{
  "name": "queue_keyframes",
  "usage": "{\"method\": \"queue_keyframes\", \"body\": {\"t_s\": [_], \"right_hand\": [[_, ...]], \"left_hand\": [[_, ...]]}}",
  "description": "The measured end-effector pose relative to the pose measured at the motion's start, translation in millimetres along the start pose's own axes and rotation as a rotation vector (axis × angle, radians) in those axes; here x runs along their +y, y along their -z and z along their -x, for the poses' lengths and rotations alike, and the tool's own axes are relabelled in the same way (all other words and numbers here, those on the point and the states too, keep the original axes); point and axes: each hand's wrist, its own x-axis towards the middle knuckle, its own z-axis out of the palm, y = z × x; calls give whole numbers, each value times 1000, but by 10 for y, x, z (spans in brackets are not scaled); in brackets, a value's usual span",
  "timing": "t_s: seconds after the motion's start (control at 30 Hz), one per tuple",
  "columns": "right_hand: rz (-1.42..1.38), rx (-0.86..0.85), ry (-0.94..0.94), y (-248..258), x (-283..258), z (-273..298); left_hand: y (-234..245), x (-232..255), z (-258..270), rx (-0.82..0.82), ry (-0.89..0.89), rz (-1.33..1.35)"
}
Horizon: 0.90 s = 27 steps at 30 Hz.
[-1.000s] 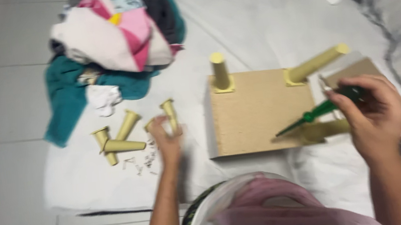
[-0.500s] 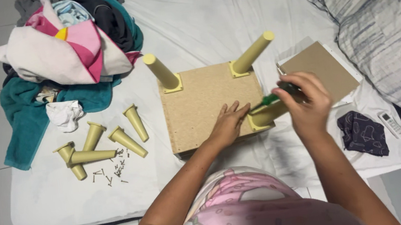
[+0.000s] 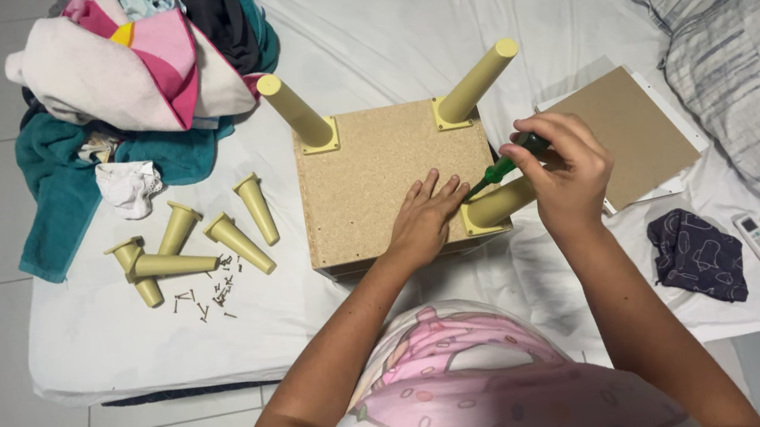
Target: The person assembles a small stool on a bed, attaching yellow cylindrical legs to an upside-down wooden box body. They pick screws from the bed, hold each leg against its mounting plate, and drive the screws in with a green screwdriver, working around the piece one leg at a time.
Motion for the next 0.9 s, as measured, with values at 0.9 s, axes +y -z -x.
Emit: {"method": "queue_keyframes", "body": {"t_s": [0.9], "right_hand": [[28, -32, 190, -74, -84, -85]], "left_hand": [[802, 717, -412, 93, 13, 772]]}}
